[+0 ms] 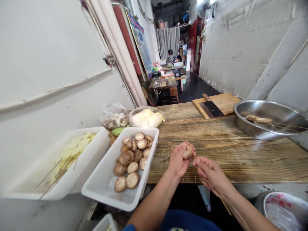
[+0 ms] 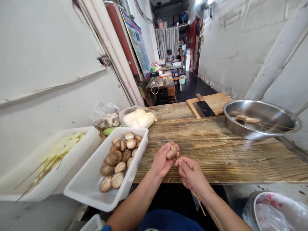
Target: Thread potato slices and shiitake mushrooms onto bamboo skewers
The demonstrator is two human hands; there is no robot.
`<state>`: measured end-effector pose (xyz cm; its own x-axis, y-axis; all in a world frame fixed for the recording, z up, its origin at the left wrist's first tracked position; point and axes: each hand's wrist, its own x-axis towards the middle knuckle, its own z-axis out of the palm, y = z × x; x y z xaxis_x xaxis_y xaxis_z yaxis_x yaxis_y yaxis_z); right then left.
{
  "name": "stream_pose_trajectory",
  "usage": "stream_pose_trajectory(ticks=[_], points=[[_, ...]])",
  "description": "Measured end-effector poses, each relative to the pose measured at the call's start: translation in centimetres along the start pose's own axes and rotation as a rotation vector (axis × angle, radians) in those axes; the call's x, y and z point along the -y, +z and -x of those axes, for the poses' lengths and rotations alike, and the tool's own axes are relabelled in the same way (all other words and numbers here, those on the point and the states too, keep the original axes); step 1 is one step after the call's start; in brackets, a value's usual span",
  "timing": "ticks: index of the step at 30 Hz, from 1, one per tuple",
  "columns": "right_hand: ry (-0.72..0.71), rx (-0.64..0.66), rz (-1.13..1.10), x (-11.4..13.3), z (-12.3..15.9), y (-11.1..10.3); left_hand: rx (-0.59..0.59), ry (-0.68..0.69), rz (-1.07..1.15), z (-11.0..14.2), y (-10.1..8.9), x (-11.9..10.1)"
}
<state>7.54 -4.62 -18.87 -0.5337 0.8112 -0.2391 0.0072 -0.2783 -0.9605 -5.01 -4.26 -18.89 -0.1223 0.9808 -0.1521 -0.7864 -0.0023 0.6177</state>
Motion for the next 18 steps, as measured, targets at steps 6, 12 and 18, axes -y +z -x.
stream_pose_trajectory(ticks=[6,12,18], points=[[-0.253,-0.096,0.309,0.0,-0.9,-0.3,-0.035,0.016,-0.016,-0.1,0.7,0.2],[-0.089,0.083,0.272,-0.3,-0.5,-1.8,-0.118,0.032,-0.1,2.2,1.0,0.3],[-0.084,0.032,0.191,-0.8,0.8,-4.0,-0.101,0.264,-1.146,5.4,-1.0,-9.3]])
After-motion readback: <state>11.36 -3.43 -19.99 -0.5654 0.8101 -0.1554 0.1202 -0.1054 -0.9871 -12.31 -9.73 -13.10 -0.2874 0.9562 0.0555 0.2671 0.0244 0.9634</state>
